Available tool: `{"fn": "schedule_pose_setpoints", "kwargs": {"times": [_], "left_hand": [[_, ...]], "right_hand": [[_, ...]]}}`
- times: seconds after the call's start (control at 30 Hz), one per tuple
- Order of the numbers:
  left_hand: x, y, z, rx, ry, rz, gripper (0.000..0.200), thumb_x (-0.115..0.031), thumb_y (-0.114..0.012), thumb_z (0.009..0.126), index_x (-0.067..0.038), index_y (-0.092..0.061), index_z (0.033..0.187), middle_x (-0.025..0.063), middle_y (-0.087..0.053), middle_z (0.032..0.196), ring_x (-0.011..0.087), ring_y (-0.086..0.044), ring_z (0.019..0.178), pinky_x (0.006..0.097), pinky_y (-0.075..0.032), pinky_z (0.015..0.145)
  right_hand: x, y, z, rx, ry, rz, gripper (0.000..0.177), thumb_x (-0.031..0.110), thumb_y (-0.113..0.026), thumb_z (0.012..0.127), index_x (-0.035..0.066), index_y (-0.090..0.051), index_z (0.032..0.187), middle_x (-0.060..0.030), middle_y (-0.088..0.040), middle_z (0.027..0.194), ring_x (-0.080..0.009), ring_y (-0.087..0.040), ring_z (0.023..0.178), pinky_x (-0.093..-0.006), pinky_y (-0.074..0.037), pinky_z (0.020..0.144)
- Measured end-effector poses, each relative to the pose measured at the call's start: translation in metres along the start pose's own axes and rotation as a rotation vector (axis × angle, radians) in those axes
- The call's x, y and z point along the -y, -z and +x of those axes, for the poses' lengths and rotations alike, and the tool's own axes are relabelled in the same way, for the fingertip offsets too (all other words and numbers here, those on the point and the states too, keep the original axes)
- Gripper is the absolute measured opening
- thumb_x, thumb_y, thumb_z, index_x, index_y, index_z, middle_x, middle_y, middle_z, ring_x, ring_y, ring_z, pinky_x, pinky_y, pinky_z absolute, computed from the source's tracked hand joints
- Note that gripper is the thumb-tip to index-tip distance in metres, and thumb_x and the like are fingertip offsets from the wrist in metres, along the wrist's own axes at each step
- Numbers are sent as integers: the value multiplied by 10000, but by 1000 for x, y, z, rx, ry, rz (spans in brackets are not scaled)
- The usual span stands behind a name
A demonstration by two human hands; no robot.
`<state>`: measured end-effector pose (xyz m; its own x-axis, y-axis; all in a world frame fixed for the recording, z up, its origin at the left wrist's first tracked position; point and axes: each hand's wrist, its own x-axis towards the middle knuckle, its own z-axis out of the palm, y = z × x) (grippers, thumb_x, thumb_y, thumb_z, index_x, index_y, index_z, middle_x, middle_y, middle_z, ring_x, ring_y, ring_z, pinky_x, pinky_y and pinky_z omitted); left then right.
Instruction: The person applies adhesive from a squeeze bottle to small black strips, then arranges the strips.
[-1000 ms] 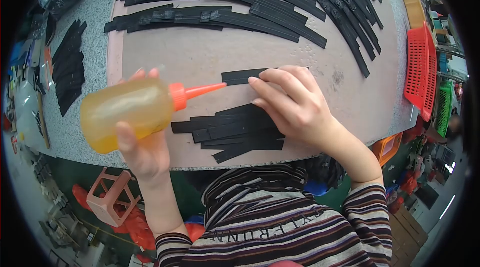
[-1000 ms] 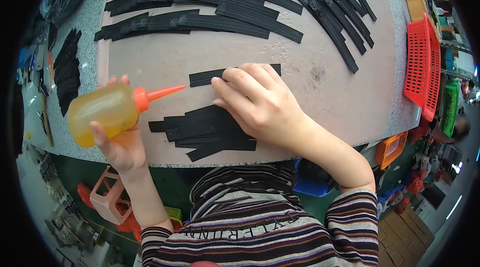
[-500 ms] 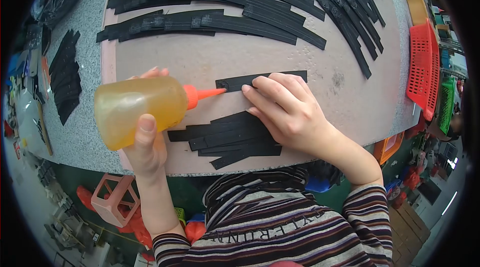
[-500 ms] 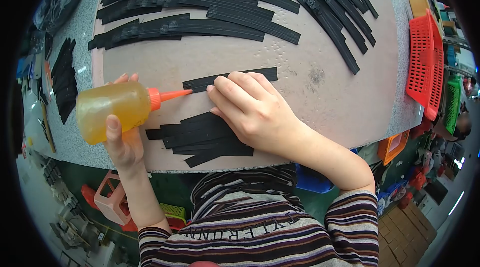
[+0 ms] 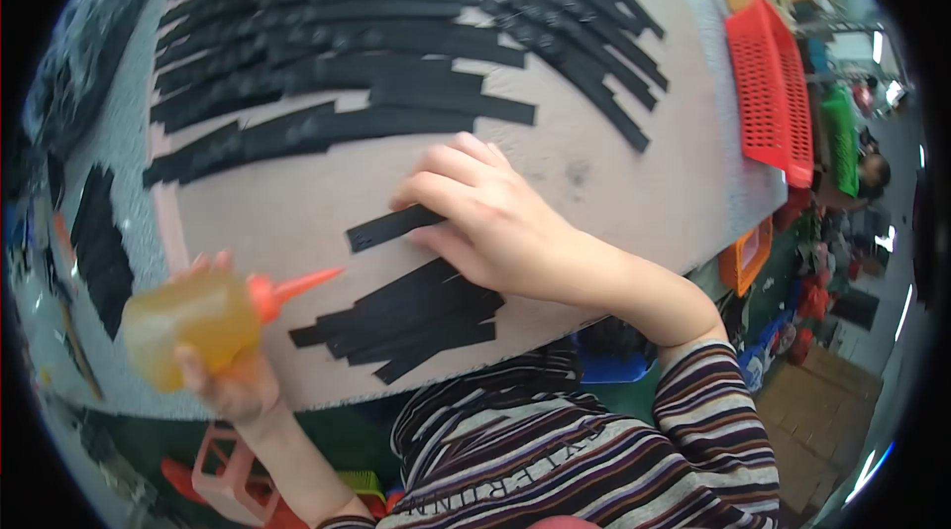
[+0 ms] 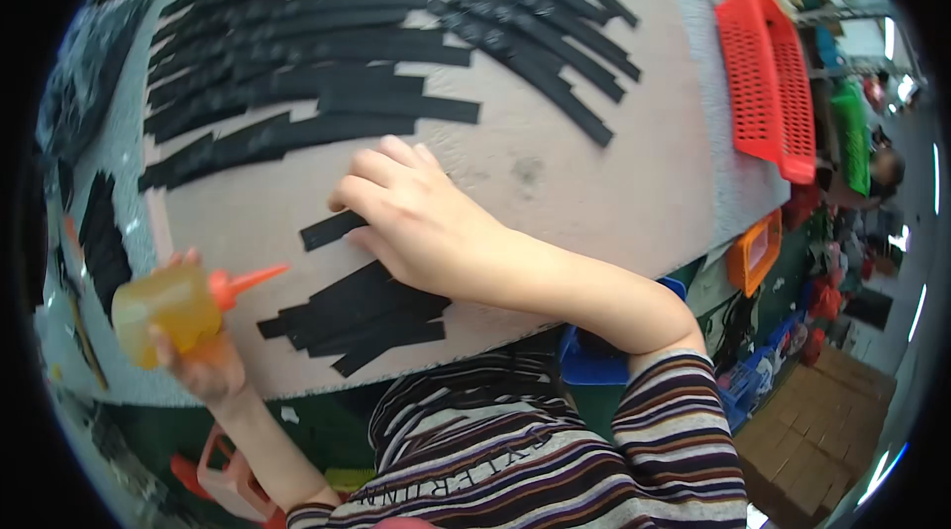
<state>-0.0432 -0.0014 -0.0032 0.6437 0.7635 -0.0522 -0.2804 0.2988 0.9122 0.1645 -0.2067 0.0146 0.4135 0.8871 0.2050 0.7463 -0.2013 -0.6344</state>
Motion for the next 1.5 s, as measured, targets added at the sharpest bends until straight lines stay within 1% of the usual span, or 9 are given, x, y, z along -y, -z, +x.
{"fn": "schedule_pose_setpoints", "kwargs": {"times": [0.27,0.4,0.5,0.63,1.0,1.1,1.23,1.33,1.5], "left_hand": [[-15,9,-3,-43,20,-223,712,-429,-614,909,-14,-332,1414,167,-442,1410,330,-413,1344,451,-481,1028],[-25,38,-7,-37,17,-240,700,-390,-602,929,-5,-302,1432,162,-416,1430,316,-395,1358,449,-476,1043],[-27,45,-7,-87,14,-238,686,-373,-594,938,2,-300,1432,166,-395,1444,308,-386,1364,443,-481,1041],[-24,41,-3,-93,45,-265,673,-366,-592,941,8,-310,1423,182,-395,1441,306,-396,1357,431,-500,1023],[-28,48,-13,-31,64,-406,684,-345,-622,926,14,-312,1419,195,-407,1435,332,-390,1359,463,-490,1024],[-36,57,-22,-45,39,-426,716,-362,-643,909,9,-311,1424,191,-409,1436,352,-375,1365,492,-456,1048],[-34,53,-33,-22,3,-383,753,-409,-654,888,-7,-320,1430,183,-416,1432,368,-372,1363,525,-429,1056],[-21,48,-40,-61,13,-217,785,-471,-659,864,-21,-346,1426,181,-430,1418,381,-387,1350,541,-431,1040],[-19,35,-50,-60,29,106,847,-537,-699,798,-43,-371,1403,194,-475,1352,407,-442,1296,549,-458,1003]], "right_hand": [[-23,21,6,136,-70,279,101,66,-722,767,58,-637,820,-46,-622,776,-218,-565,824,-354,-416,797],[-80,99,-3,-215,-527,491,151,136,-743,836,19,-694,918,-12,-681,808,-55,-597,719,-198,-477,630],[-154,168,-10,-468,-552,313,191,160,-719,869,12,-706,989,-1,-680,883,-50,-607,818,-196,-472,755],[-221,217,8,-401,-624,162,291,249,-742,851,16,-706,1022,-4,-677,901,-59,-596,816,-204,-444,748],[-284,199,65,-381,-506,-181,275,278,-772,810,58,-749,974,2,-669,828,-72,-573,783,-238,-453,687],[-184,159,63,-530,-432,-128,243,216,-667,884,-16,-696,952,-33,-652,769,-90,-550,711,-254,-449,655],[-78,82,32,-134,-5,-167,65,85,-697,834,41,-714,879,-62,-643,822,-122,-586,736,-266,-457,635],[-3,21,-2,110,251,48,182,17,-702,706,31,-668,884,-66,-574,811,-244,-559,761,-332,-470,659],[39,-22,-30,154,455,-50,293,106,-640,670,-29,-662,930,-63,-535,870,-190,-547,770,-292,-450,661]]}}
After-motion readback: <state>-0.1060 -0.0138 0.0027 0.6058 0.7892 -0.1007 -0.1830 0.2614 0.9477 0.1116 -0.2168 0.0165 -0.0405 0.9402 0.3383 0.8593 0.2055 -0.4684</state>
